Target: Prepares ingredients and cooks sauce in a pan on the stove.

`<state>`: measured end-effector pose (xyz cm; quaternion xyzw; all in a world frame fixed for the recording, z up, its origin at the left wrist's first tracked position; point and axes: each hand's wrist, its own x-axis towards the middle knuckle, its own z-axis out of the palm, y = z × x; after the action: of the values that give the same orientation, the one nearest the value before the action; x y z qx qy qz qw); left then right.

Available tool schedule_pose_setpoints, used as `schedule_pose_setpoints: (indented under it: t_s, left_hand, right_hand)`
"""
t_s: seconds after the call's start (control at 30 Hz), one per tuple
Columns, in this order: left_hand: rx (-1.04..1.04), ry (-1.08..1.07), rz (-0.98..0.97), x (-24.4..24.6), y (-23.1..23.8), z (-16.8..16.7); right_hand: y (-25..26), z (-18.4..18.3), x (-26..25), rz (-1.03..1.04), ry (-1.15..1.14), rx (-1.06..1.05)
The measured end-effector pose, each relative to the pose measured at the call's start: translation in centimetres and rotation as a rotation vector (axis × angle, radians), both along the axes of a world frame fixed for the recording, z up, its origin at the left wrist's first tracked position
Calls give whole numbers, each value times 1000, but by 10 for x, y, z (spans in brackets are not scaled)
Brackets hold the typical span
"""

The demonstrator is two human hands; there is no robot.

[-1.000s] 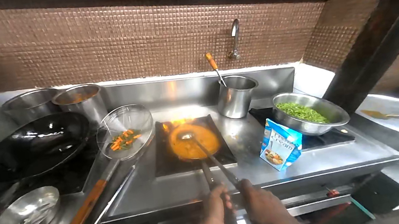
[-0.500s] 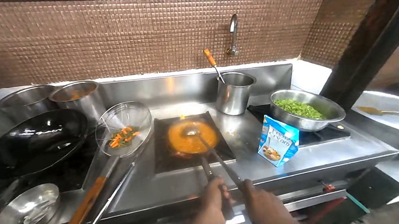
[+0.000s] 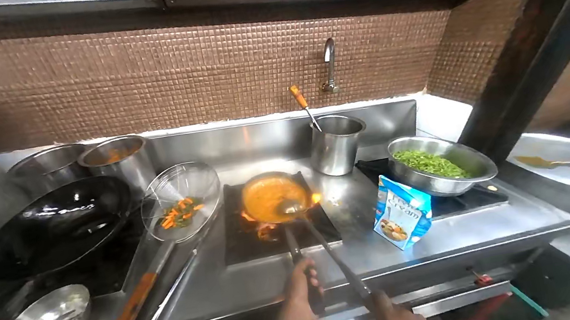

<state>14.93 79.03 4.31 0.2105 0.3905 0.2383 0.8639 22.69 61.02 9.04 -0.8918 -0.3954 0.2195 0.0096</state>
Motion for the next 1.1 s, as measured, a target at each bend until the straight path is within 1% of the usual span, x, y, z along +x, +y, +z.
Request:
schedule_pose_setpoints:
  t_s: [0.03,0.1,0.13,0.2,0.23,0.33,0.4,0.47,0.53,0.67,0.73,0.8,0.9,0.97,1.1]
  left_hand:
    - [-8,-9,-1,2,-1,4]
    - [-14,23,-6,-2,-22,21]
    - [-11,52,-16,-8,-36,29]
    - [-4,86,-32,-16,-57,36]
    - [-6,84,-27,-16,-58,35]
    - [4,44,-8,-10,-34,20]
    - [-6,20,22,-5,-29,13]
    - [-11,12,20,-6,-34,15]
    - [-17,10,-1,-11,-38,18]
    - [-48,-3,1,-20,-35,22]
    - [-57,0,13,-23,-35,20]
    - [-35,6,5,-28,-35,17]
    - [14,47,23,-35,-37,13]
    - [90,85,41,-46,-35,8]
    - [232,181,161,-76,-29,4]
  right_hand:
    - [-5,2,5,25,26,21]
    - [3,1,26,32,149,103]
    - [13,-4,39,13,242,158]
    - [24,-18,56,-74,497,276]
    - [25,-23,56,-151,647,351]
    - [12,-29,38,-349,1030,560]
    - [-3,-24,35,-401,1220,655]
    - [-10,-25,42,-392,1329,725]
    - [-12,-34,42,-326,1257,739]
    - [-13,-54,33,-228,907,696]
    - [-17,-59,33,-214,810,687]
    - [-18,-60,33,-205,816,677]
    - [-20,-49,37,-230,914,693]
    - [-22,-50,37,-228,977,725]
    - [-27,-49,39,-243,1096,787]
